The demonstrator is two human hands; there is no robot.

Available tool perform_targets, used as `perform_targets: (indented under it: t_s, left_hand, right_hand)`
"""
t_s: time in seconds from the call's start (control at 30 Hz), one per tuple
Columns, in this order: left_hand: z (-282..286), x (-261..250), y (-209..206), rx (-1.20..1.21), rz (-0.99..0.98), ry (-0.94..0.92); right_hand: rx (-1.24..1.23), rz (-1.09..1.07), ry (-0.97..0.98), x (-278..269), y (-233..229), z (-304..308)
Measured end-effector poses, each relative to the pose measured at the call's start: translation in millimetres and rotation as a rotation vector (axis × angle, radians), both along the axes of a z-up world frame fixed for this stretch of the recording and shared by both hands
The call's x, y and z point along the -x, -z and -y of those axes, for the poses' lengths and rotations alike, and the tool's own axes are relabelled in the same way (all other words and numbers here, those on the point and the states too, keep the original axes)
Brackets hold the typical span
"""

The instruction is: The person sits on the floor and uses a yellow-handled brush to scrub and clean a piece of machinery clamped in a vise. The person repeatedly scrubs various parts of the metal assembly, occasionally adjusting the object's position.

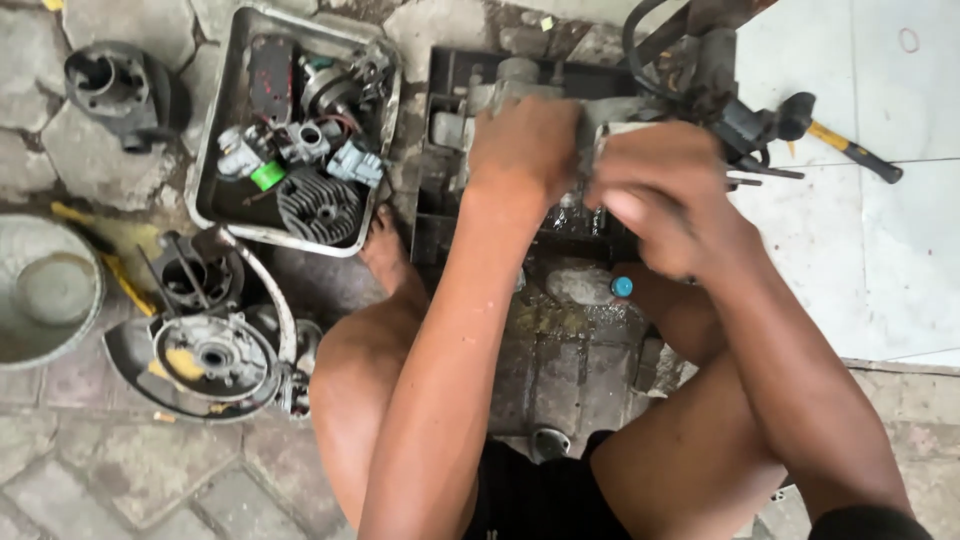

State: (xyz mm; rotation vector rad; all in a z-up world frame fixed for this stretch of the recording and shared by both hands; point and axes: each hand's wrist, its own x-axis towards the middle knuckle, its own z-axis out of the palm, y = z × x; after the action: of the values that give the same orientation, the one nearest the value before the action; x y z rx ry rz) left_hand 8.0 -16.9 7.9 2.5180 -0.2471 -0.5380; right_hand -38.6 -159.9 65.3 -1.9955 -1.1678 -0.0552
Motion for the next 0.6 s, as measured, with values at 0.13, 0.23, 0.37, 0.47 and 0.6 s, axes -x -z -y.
perform_targets:
  t_s: [0.13,0.23,0.37,0.47,0.6]
  left_hand:
    - [8,-5,19,-0.013,0.141,-0.071]
    - [1,-2,3,0.011,0.015,0.004]
    - [-5,6,-5,-0.026,0.059,0.032]
    - [-10,17,-12,0.032,-0.127,-0.006]
    - [-13,10,-10,-0.012,-0.054,0.023]
  right_hand:
    - [-0.089,-0.007,-0.051,11,-22,-6]
    - [0.119,0.02,-0.037,-13,19,0]
    - [0.034,0.011,-0.011,-8,-8,2]
    - [-0.158,0.064,-0.069,-9,2,8]
    - [0.028,0.074,0.016,-20,8,-6]
